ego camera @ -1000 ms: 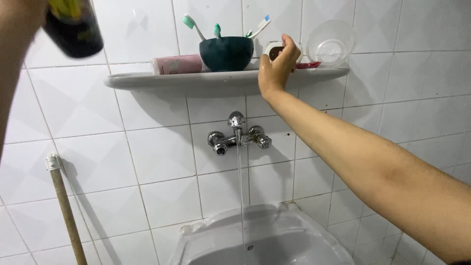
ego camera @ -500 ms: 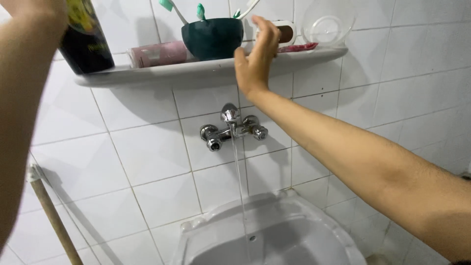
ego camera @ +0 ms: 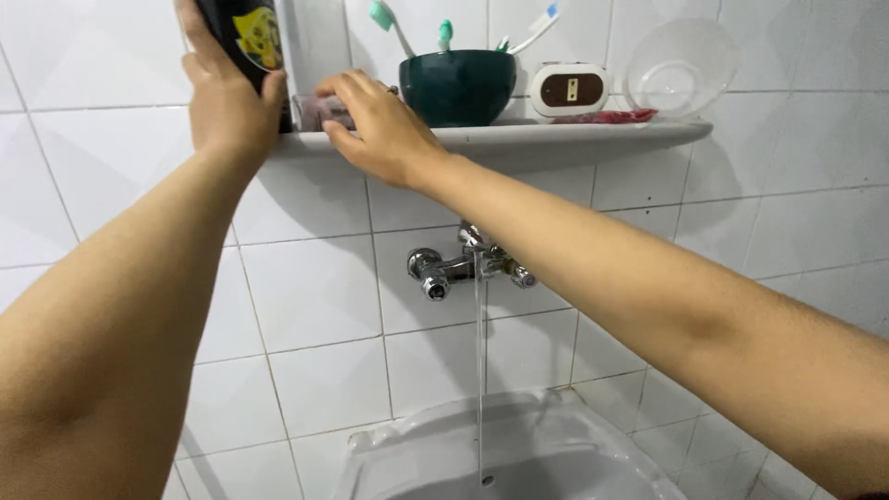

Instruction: The person washes their hands and rinses a plastic cup in a bathroom sink.

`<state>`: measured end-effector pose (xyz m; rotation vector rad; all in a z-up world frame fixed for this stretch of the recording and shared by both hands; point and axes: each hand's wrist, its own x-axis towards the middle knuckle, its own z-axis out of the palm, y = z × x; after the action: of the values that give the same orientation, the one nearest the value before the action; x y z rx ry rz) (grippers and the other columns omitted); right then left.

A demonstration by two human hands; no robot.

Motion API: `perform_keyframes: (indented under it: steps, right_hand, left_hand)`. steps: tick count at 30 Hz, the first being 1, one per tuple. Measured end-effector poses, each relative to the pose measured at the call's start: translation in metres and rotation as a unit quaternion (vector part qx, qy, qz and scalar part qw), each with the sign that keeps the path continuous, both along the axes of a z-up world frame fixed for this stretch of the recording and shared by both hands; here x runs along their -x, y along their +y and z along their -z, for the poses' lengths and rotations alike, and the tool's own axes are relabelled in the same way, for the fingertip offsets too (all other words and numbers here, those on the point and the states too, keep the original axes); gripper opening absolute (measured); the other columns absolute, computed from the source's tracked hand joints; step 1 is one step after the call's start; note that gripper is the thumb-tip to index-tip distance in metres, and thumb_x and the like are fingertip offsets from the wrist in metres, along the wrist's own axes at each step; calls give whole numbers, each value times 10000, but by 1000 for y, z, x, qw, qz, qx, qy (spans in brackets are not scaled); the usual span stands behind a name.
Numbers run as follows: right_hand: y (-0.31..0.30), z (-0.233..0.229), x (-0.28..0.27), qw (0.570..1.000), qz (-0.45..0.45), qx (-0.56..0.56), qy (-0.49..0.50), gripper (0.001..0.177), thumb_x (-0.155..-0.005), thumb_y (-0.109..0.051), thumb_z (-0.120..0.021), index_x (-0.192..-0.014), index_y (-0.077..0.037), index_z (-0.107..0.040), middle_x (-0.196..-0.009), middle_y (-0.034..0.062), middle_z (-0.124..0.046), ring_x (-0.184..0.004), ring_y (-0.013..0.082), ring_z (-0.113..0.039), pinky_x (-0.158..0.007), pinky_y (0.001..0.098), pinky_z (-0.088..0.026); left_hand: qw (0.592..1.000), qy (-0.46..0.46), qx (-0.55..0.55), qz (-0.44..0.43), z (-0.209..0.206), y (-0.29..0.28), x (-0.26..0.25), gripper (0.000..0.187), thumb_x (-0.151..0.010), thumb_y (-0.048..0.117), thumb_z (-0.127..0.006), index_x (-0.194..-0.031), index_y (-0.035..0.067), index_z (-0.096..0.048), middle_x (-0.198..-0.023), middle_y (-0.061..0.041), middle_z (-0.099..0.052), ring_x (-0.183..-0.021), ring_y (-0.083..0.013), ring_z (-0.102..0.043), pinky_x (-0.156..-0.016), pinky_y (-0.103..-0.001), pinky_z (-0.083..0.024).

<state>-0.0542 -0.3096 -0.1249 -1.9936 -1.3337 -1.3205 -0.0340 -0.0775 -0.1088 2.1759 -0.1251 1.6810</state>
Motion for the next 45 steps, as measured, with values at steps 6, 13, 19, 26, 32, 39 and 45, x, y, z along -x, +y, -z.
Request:
perform_keyframes:
  steps: [6, 13, 19, 26, 32, 39, 45]
  right_hand:
    - [31, -26, -41, 986, 139, 46, 74, 597, -1005, -435, -541, -1463, -73, -417, -1477, 177, -508, -1319, 357, -548, -1094, 484, -437]
    - [42, -52, -60, 959, 207, 106, 162, 729, -974, -560, -513, -1555, -148, -359, -1495, 175, -510, -1341, 388, -530, -1104, 467, -448]
    - [55, -65, -74, 952, 241, 83, 168, 659, -924, -725, -540, -1344, -232, -662, -1521, 277, -364, -1149, 432, -629, -1010, 497, -495]
    - [48, -80, 3, 918, 224, 62, 322, 634, -883, -618, -713, -1230, -97, -614, -1200, 249, -754, -779, 310, -738, -622, 496, -622]
    - [69, -66, -105, 942, 127, -140, 276, 711, -764, -259, -803, -1344, -49, -451, -1038, 259, -679, -825, 309, -768, -617, 427, -648]
    - [45, -74, -60, 896, -24, -209, 392, 616, -832, -168, -764, -1348, -2, -473, -1143, 222, -701, -919, 264, -726, -738, 430, -603]
    - [41, -55, -58, 898, 4, -221, 381, 1013, -776, -132, -809, -1467, 32, -86, -1181, 209, -643, -929, 237, -752, -819, 333, -626]
  left_hand:
    - [999, 35, -3, -37, 8, -6, -2, 1159, -1015, 298, -798, -1614, 180, 187, -1435, -298, -422, -1149, -478, -644, -897, -521, -589]
    - [996, -54, -43, -64, 19, 6, -4, 1088, -975, 340, -838, -1612, 99, 11, -1587, -370, -137, -1318, -526, -442, -933, -514, -579]
    - [991, -107, -65, -55, 38, 8, 9, 942, -1000, 308, -762, -1576, 125, -39, -1631, -321, -163, -1389, -504, -409, -1008, -544, -540]
    - [996, -65, -65, -1, 39, 10, 18, 926, -1013, 343, -754, -1586, 96, -70, -1629, -295, -214, -1415, -512, -398, -1098, -616, -450]
    - [994, -72, -78, -26, 27, 1, 18, 899, -1014, 320, -737, -1581, 92, -79, -1601, -308, -214, -1419, -511, -384, -1083, -596, -454]
    - [994, 105, 14, -19, 12, -14, 29, 1048, -1014, 383, -722, -1615, 211, 119, -1514, -300, -369, -1324, -484, -505, -1083, -621, -427]
    - [990, 135, 2, -51, 9, -12, 21, 1191, -965, 442, -742, -1583, 228, 253, -1516, -380, -312, -1336, -530, -460, -1082, -660, -360]
